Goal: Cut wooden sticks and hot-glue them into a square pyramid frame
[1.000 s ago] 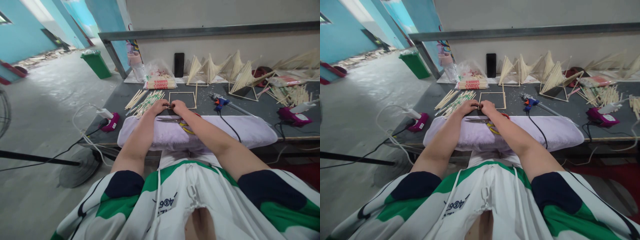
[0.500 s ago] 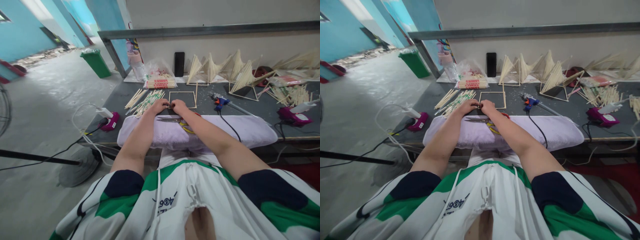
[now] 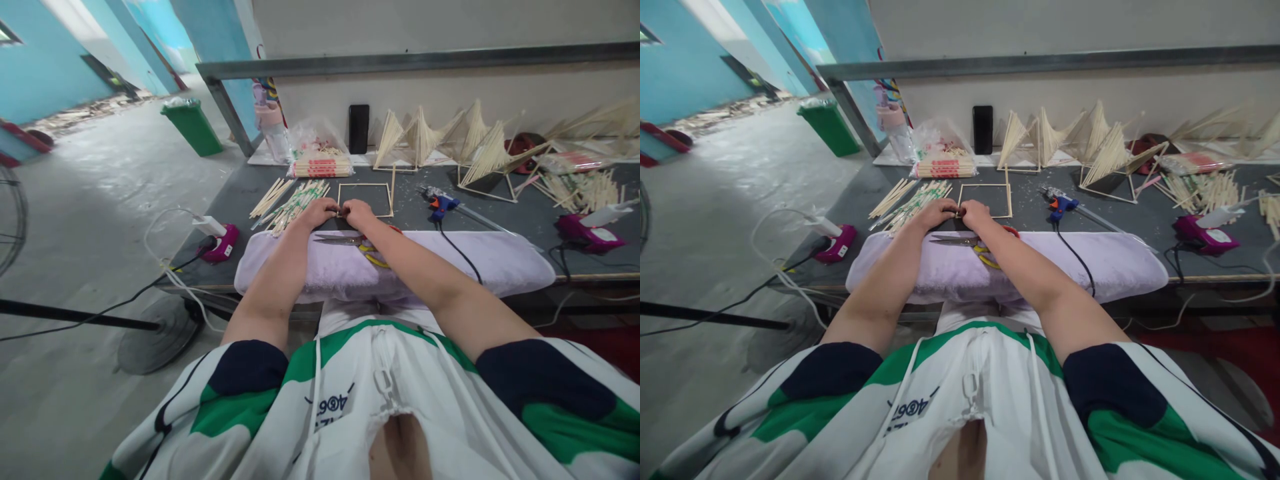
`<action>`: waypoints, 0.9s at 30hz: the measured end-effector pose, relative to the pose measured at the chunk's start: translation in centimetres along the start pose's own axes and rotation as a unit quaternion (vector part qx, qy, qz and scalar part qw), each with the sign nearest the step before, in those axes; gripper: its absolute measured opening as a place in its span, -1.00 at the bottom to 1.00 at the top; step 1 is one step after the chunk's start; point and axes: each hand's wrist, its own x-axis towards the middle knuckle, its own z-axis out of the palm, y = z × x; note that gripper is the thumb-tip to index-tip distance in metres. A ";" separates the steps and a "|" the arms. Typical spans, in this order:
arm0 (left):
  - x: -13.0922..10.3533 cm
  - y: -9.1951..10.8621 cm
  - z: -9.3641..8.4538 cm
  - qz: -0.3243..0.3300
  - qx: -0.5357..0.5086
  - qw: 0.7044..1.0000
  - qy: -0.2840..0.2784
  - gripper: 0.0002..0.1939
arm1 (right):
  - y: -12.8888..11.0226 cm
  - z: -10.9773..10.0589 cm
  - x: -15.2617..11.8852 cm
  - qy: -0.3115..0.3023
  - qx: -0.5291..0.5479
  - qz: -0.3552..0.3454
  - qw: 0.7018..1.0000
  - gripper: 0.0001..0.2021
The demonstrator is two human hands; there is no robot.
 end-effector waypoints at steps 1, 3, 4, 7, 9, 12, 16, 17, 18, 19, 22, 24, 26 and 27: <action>0.0 0.0 0.0 0.000 0.001 1.000 -0.001 -0.73 | 0.0 0.0 0.0 0.000 0.000 0.000 1.000 -0.70; 0.0 0.0 0.0 -0.001 0.004 1.000 -0.004 -0.73 | 0.0 0.0 0.0 0.002 0.001 0.000 1.000 -0.70; 0.0 0.0 0.0 -0.001 0.005 1.000 -0.004 -0.74 | 0.0 0.1 0.0 0.002 0.001 0.001 1.000 -0.70; 0.0 0.0 -0.1 0.003 0.003 1.000 -0.001 -0.77 | 0.0 0.1 -0.1 0.004 0.003 0.002 1.000 -0.70; 0.0 0.1 -0.1 0.001 0.000 1.000 -0.001 -0.76 | 0.0 0.0 -0.1 0.004 0.006 0.003 1.000 -0.70; 0.0 0.2 0.0 -0.006 -0.002 1.000 0.000 -0.76 | -0.1 -0.2 -0.2 0.001 0.011 0.005 1.000 -0.69; 0.0 0.0 0.1 -0.001 -0.005 1.000 0.008 -0.77 | -0.2 -0.3 -0.2 0.001 0.017 0.009 1.000 -0.67; 0.0 0.0 0.1 0.002 -0.006 1.000 0.008 -0.76 | -0.2 -0.3 -0.2 0.001 0.018 0.010 1.000 -0.66; 0.0 -0.1 0.1 0.003 -0.007 1.000 0.010 -0.76 | -0.2 -0.3 -0.2 0.002 0.019 0.011 1.000 -0.66; 0.0 -0.1 0.1 0.003 -0.007 1.000 0.011 -0.76 | -0.2 -0.2 -0.2 0.003 0.020 0.012 1.000 -0.66; 0.0 -0.2 0.1 0.000 -0.005 1.000 0.008 -0.79 | -0.2 -0.2 -0.1 0.006 0.021 0.014 1.000 -0.66; 0.0 -0.2 0.1 0.000 -0.004 1.000 0.005 -0.79 | -0.2 -0.2 -0.1 0.006 0.020 0.014 1.000 -0.68; -0.1 -0.2 0.1 -0.001 -0.003 1.000 0.004 -0.77 | -0.2 -0.2 0.0 0.004 0.020 0.015 1.000 -0.68; -0.1 -0.2 0.0 -0.002 -0.003 1.000 0.004 -0.76 | -0.1 -0.1 0.0 0.004 0.020 0.015 1.000 -0.68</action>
